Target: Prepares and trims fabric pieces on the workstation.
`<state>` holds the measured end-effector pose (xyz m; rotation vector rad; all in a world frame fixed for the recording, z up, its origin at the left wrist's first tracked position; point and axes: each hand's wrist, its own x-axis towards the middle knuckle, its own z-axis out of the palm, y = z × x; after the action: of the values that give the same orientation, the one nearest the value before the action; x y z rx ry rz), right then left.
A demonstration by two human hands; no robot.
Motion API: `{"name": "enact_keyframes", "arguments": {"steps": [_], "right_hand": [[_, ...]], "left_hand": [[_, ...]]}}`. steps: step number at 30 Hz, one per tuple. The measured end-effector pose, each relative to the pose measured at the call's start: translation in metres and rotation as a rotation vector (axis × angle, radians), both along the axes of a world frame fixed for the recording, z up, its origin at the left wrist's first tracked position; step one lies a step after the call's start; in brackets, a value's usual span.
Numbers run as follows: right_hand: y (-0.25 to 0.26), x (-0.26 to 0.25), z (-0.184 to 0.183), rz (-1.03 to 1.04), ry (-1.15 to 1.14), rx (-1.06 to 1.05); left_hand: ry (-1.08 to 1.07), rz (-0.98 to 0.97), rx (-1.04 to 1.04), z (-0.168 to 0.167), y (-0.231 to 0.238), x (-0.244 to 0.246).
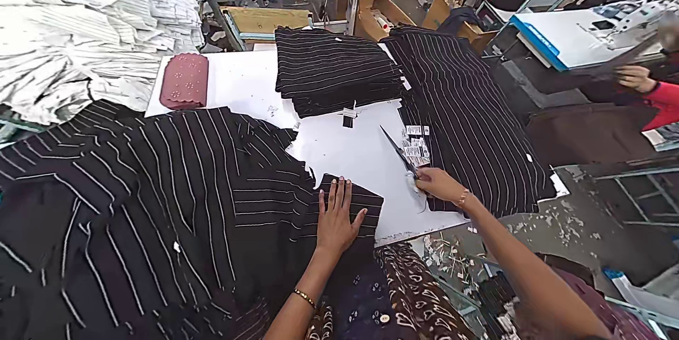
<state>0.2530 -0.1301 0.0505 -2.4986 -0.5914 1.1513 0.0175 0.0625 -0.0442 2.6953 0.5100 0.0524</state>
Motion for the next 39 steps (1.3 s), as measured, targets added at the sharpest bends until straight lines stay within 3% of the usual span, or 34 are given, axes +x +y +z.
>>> {"name": "enact_keyframes", "arguments": {"steps": [2,4,8,12,20,31,39], "right_hand": [[-0.029,-0.012,-0.004,-0.057,0.308,0.243],[-0.053,-0.041,0.0,-0.104,0.521,0.294],[-0.105,-0.081,0.014,-0.171,0.625,0.074],[-0.128,-0.088,0.015,-0.179,0.718,-0.024],[-0.09,-0.069,-0.008,-0.058,0.744,0.08],[-0.097,-0.067,-0.01,-0.071,0.693,0.029],[-0.073,-0.07,-0.008,-0.041,0.713,0.047]], "left_hand": [[-0.047,-0.03,-0.001,-0.004,0.004,-0.01],[-0.074,-0.049,0.0,-0.005,0.006,-0.018],[-0.063,-0.065,-0.008,-0.003,0.008,-0.021],[-0.042,-0.066,-0.015,0.0,0.009,-0.02],[-0.004,-0.062,-0.021,0.001,0.01,-0.021],[-0.017,-0.034,-0.046,0.0,0.008,-0.021],[-0.017,-0.029,-0.053,0.002,0.009,-0.02]]}}
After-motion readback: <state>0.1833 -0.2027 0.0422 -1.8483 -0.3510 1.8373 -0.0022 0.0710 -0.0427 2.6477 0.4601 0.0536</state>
